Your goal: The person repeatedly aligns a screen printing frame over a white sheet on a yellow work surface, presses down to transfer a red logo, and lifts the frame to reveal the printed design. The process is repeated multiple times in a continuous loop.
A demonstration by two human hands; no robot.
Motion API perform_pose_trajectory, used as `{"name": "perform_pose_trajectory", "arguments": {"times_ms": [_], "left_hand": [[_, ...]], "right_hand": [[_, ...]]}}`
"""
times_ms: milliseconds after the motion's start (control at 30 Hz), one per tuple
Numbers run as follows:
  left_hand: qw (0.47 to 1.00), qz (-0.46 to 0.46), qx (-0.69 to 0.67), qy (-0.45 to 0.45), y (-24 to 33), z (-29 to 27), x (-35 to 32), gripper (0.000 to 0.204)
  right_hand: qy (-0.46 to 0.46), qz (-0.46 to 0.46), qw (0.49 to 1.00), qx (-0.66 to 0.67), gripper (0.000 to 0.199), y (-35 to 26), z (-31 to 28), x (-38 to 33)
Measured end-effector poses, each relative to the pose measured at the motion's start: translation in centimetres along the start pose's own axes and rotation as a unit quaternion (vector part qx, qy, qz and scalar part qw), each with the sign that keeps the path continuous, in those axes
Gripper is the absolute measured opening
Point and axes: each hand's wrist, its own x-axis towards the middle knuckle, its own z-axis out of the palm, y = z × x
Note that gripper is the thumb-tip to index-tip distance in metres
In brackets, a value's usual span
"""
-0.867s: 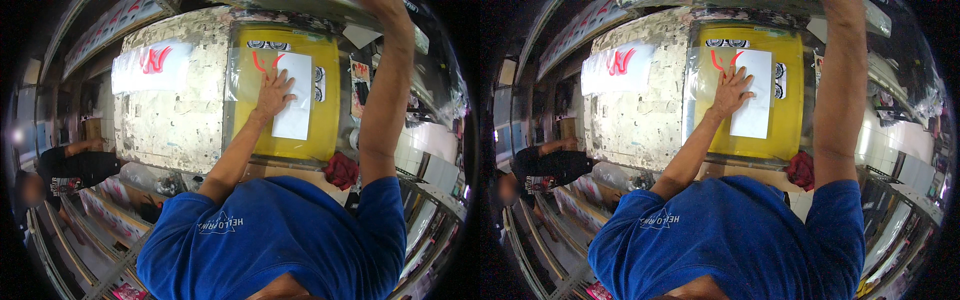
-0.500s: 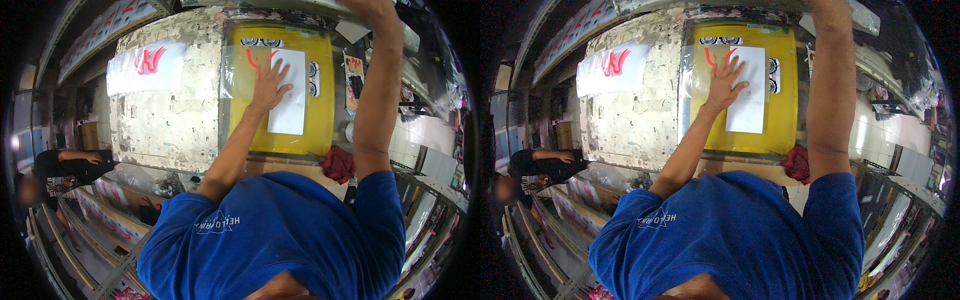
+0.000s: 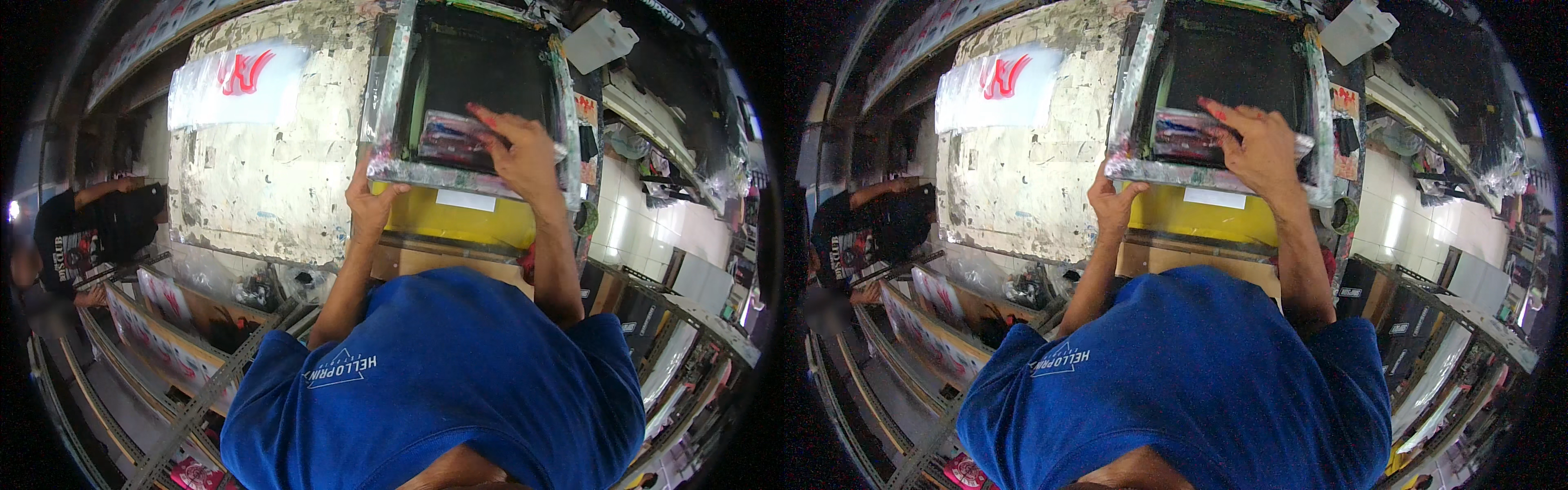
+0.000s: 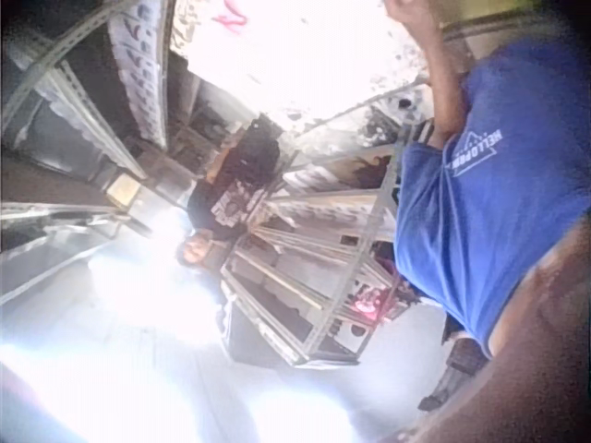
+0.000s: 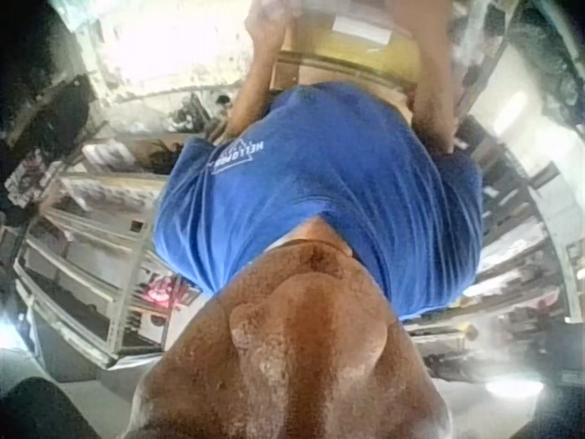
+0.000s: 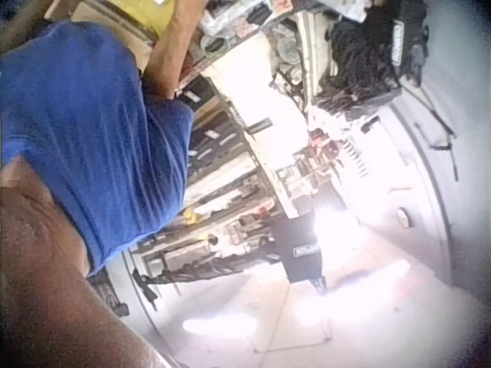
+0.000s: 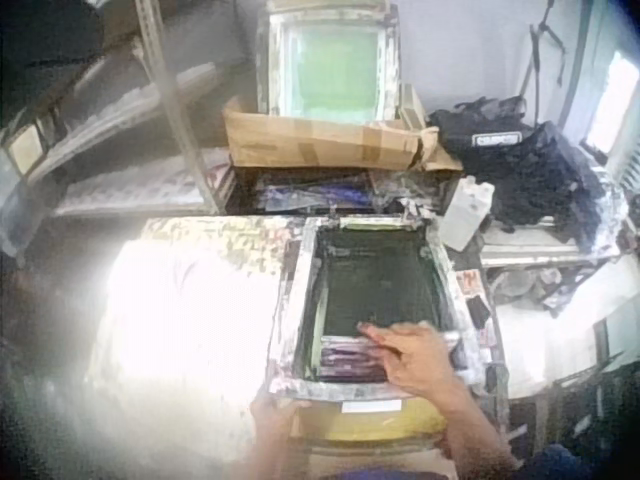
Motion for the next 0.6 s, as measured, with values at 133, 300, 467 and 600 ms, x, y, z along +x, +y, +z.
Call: {"name": "perform_pose_trajectory", "arguments": {"times_ms": [133,300,467,600], "left_hand": [[0.948,0.139,0.286,0.014,-3.1,-1.0,-0.8,0.07],[0.917,0.125,0.38,0.004,-3.5,-1.4,-1.3,0.071],[0.922,0.123,0.367,-0.006,-3.0,-1.4,-1.4,0.071],[0.921,0.114,0.372,-0.01,-2.8,-1.6,-1.5,0.074]], "right_hand": [[-0.052,-0.019,0.996,-0.072,0.06,3.4,5.8,-3.0],[-0.085,0.013,0.987,-0.136,0.072,4.8,7.9,-1.9],[0.012,-0.037,0.983,-0.177,0.072,10.5,8.5,5.9],[0.056,-0.051,0.98,-0.184,0.069,14.3,8.7,12.7]]}}
